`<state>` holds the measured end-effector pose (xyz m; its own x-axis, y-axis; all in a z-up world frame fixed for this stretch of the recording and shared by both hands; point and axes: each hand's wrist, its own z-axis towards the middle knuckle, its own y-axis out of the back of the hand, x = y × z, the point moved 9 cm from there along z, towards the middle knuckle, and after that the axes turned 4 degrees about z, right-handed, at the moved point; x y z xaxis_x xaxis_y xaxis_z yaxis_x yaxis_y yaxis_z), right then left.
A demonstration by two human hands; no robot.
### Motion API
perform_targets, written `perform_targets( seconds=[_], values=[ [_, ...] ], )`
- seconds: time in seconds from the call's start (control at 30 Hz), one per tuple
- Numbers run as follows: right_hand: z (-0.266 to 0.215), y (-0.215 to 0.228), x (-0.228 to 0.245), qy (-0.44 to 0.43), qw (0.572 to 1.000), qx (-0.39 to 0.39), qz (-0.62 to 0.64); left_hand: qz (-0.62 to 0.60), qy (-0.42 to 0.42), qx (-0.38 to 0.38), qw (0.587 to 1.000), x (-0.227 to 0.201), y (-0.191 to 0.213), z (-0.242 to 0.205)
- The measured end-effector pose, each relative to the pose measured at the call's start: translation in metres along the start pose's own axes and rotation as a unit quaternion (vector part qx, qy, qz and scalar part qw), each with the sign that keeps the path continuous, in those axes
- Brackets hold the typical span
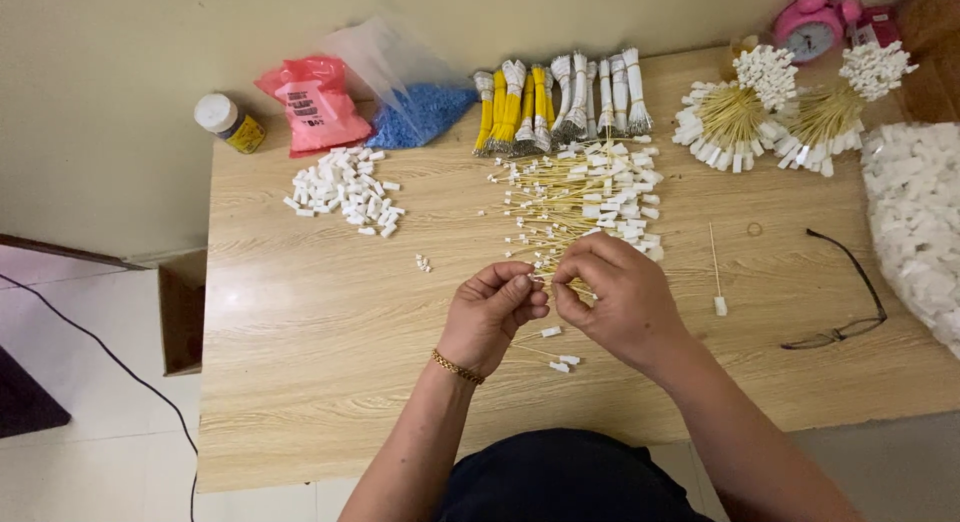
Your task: Assembling small swabs by attaching white tips to thin sticks on a wooden table
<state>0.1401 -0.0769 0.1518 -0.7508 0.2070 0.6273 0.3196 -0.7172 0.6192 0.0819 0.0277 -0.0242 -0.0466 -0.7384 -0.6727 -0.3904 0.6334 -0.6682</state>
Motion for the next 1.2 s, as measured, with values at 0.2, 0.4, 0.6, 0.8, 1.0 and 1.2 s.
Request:
perform_targets(
  seconds=[0.2,0.4,0.6,0.8,1.0,1.2],
  values=[
    [-0.005,-0.005,-0.005,0.035,0.997,-0.009,-0.062,-0.004,0.0,-0.002,1.0,0.0,-0.001,-0.002],
    [-0.003,-0.008,-0.001,0.054,0.994,-0.005,-0.091,0.025,0.004,-0.008,1.0,-0.004,-0.005,-0.005],
    [-0.007,-0.007,0.002,0.087,0.985,-0.009,-0.147,0.075,-0.01,-0.014,0.997,-0.009,-0.007,-0.006],
    [-0.007,-0.017,-0.006,0.048,0.996,0.008,-0.073,0.084,-0.015,-0.023,0.996,0.006,0.005,-0.001],
    [-0.02,-0.041,-0.036,-0.015,0.997,0.032,-0.068,0.096,-0.003,-0.053,0.994,0.021,0.022,0.002],
    [-0.021,-0.056,-0.057,-0.057,0.994,0.079,0.055,0.064,0.015,-0.085,0.994,0.039,0.044,0.011]
  ],
)
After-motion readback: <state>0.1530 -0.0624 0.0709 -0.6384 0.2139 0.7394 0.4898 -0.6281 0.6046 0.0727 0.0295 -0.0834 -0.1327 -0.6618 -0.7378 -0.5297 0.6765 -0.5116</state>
